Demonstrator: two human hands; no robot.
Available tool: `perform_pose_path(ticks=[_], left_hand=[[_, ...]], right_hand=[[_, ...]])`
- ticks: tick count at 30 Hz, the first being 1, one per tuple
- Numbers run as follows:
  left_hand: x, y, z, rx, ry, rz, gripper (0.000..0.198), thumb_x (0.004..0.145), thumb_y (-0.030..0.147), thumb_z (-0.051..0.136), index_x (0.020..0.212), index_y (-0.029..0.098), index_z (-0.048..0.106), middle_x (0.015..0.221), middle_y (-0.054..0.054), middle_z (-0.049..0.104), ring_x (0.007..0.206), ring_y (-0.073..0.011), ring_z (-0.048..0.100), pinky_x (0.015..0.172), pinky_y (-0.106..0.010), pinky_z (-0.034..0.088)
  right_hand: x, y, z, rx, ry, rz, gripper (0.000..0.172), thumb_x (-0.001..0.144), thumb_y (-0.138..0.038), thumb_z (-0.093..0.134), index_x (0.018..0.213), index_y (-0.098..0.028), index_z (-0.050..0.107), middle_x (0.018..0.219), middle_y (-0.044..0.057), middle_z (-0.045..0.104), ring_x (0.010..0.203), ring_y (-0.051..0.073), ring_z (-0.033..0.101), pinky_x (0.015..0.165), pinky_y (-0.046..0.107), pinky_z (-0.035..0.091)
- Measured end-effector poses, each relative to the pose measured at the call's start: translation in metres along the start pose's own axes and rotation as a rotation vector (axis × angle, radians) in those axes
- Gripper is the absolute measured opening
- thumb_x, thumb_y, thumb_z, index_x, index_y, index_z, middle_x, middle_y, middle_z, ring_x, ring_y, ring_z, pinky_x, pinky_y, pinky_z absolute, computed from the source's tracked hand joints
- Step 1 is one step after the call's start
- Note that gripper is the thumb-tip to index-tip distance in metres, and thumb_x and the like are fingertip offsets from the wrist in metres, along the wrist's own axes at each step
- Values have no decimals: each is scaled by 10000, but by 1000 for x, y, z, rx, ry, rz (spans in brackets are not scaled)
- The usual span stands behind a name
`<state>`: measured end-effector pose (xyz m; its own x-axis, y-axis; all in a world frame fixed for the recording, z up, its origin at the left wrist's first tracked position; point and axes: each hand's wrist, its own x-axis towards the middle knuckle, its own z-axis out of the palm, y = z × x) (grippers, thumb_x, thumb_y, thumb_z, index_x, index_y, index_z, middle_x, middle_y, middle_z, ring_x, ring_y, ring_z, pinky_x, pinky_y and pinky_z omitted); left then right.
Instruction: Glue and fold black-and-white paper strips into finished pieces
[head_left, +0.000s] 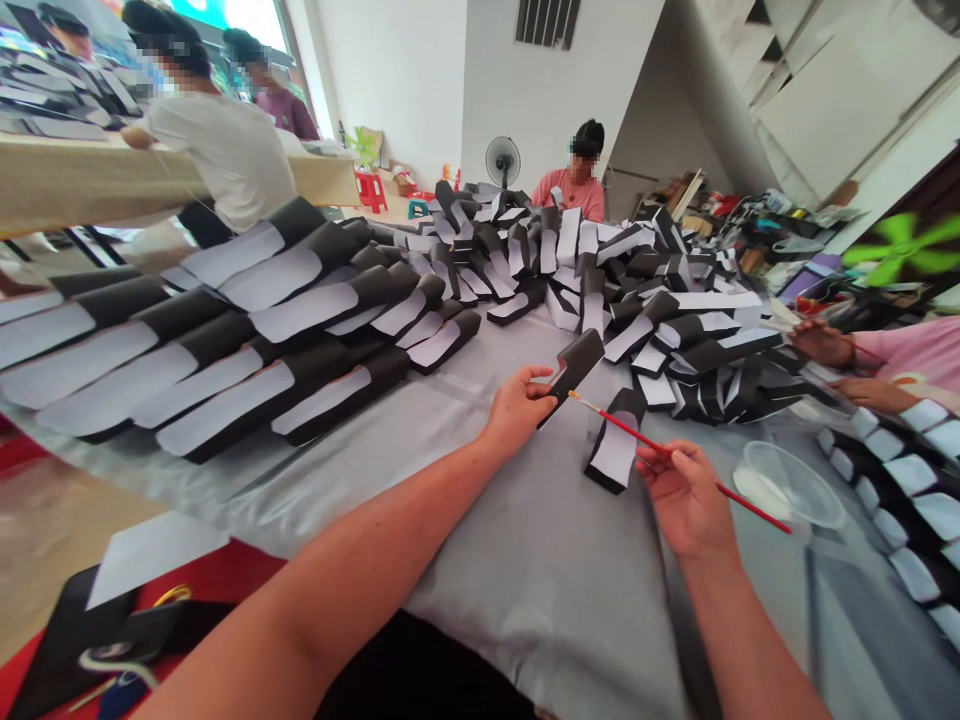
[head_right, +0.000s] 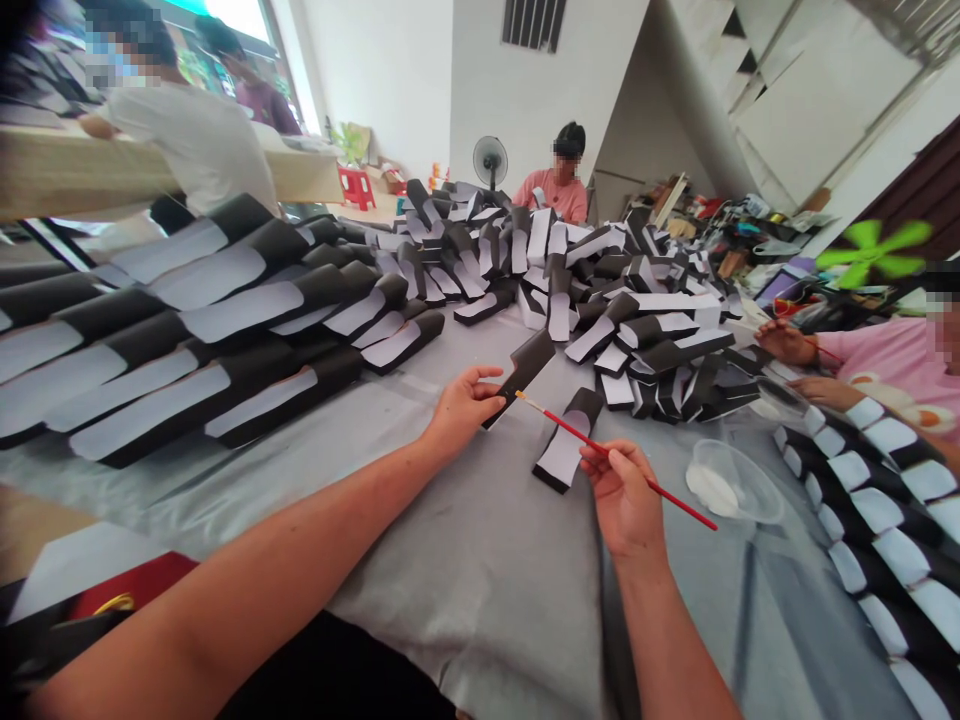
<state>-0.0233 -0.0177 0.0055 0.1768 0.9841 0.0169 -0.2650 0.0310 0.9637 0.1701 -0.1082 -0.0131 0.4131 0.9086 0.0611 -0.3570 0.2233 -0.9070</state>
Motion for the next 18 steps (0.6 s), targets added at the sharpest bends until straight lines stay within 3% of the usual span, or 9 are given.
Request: perform_pose_path(ticks=[18], left_hand=[[-2,0,0,65,-12,14,402,663,18,617,1040,153,583,735,9,700,554,-85,584,518,-189,415]], right_hand=[[-1,1,0,-62,-38,-45,149,606,-308,756,689,-250,646,680,-47,694,699,133,677,628,254,512]])
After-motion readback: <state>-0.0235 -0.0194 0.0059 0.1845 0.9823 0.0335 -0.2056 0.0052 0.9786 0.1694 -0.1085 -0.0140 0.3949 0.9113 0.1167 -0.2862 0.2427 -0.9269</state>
